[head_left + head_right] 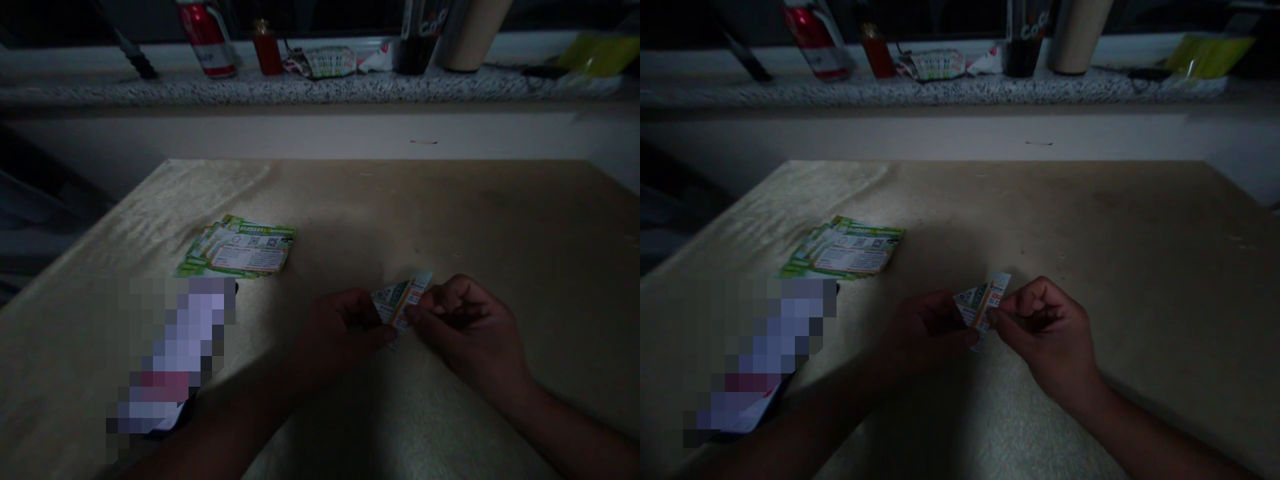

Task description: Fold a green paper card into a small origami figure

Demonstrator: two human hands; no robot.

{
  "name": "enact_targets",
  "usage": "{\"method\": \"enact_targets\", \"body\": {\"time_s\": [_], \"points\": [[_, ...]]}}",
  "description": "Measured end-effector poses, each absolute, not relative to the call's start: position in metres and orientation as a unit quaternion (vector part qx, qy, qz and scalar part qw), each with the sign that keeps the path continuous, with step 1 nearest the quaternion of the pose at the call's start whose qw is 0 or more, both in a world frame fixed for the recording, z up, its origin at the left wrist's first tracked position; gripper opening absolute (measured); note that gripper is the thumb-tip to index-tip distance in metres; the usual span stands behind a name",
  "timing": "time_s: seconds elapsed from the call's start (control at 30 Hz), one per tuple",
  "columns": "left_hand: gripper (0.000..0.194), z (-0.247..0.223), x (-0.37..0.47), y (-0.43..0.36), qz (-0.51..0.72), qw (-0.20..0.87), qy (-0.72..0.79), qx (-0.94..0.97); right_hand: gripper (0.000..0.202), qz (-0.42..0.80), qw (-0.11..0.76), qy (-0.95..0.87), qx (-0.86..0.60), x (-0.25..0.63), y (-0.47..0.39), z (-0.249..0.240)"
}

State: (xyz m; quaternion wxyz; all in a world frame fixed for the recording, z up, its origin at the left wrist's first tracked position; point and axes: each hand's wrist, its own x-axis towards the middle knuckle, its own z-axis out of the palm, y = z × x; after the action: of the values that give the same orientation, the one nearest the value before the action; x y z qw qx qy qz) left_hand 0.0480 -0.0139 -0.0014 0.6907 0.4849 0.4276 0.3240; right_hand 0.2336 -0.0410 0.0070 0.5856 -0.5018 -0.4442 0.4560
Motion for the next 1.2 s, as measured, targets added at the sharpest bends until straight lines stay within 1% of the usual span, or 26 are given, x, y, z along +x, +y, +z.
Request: {"method": "enact_targets", "body": {"time_s": [0.17,0.23,0.3,0.4,0.57,0.63,0.77,0.93,1.03,1.2], "points": [[0.032,-0.004,0.048,-0.016,0.385,0.687,0.419,0.452,0.035,0.475,0.593,-0.423,-0.494,0.235,-0.04,0.006],[0.035,-0.001,0.048,-0.017,0.414,0.67,0.433,0.438,0.039,0.502,0.587,-0.408,-0.488,0.236,-0.04,0.006],[0.035,0.003,0.048,-0.017,0.445,0.653,0.445,0.421,0.044,0.519,0.571,-0.404,-0.491,0.237,-0.041,0.007],[0.038,0.008,0.048,-0.016,0.477,0.646,0.448,0.393,0.048,0.511,0.54,-0.424,-0.517,0.238,-0.042,0.009],[0.044,0.014,0.047,-0.014,0.486,0.65,0.448,0.374,0.043,0.492,0.501,-0.466,-0.538,0.237,-0.042,0.013],[0.04,0.015,0.048,-0.014,0.486,0.644,0.452,0.379,0.042,0.487,0.5,-0.473,-0.538,0.237,-0.042,0.014],[0.028,0.012,0.049,-0.016,0.491,0.611,0.462,0.415,0.046,0.478,0.519,-0.459,-0.54,0.237,-0.042,0.016],[0.013,0.005,0.045,-0.022,0.507,0.478,0.468,0.544,0.047,0.467,0.529,-0.454,-0.544,0.237,-0.042,0.014],[0.011,0.003,0.043,-0.023,0.502,0.432,0.456,0.594,0.045,0.462,0.532,-0.459,-0.541,0.237,-0.042,0.013],[0.012,0.004,0.044,-0.023,0.478,0.436,0.484,0.589,0.046,0.46,0.544,-0.458,-0.532,0.236,-0.043,0.016]]}}
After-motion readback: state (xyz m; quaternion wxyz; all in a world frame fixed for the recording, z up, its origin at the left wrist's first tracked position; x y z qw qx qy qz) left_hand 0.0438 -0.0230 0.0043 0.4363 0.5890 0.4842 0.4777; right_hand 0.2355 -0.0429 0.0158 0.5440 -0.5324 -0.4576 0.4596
